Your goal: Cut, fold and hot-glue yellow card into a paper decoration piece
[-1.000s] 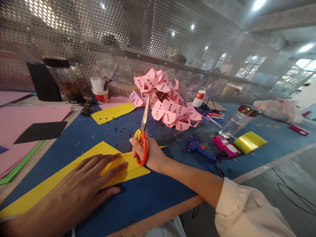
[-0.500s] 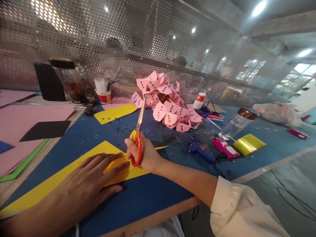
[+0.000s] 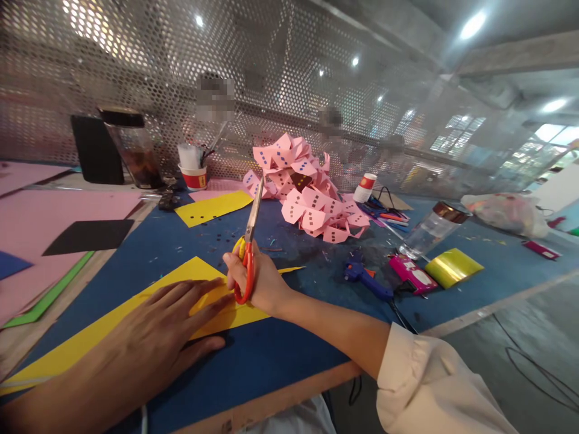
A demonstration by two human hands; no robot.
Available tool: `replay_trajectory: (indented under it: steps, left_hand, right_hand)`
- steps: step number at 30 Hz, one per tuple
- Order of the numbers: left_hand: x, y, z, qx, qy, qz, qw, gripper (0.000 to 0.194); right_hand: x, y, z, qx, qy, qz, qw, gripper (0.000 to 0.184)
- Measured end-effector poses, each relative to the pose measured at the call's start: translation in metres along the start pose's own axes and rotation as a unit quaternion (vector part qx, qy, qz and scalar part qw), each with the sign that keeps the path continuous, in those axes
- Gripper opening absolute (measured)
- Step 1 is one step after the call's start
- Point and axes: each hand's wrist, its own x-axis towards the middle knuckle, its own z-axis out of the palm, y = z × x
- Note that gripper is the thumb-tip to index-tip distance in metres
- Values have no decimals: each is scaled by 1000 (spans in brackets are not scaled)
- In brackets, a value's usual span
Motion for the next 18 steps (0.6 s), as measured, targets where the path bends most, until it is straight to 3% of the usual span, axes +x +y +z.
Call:
replay_trajectory:
  steps: [10,18]
  left_hand:
    - [0,0,-4,-6,-15,-6,1000,40]
    - [-7,-3,-12,11,-28,-39,999,39]
  right_hand:
    - [0,0,-1,48,-6,17,999,36]
    - [-2,-4,-1,26,-4,19,999,34]
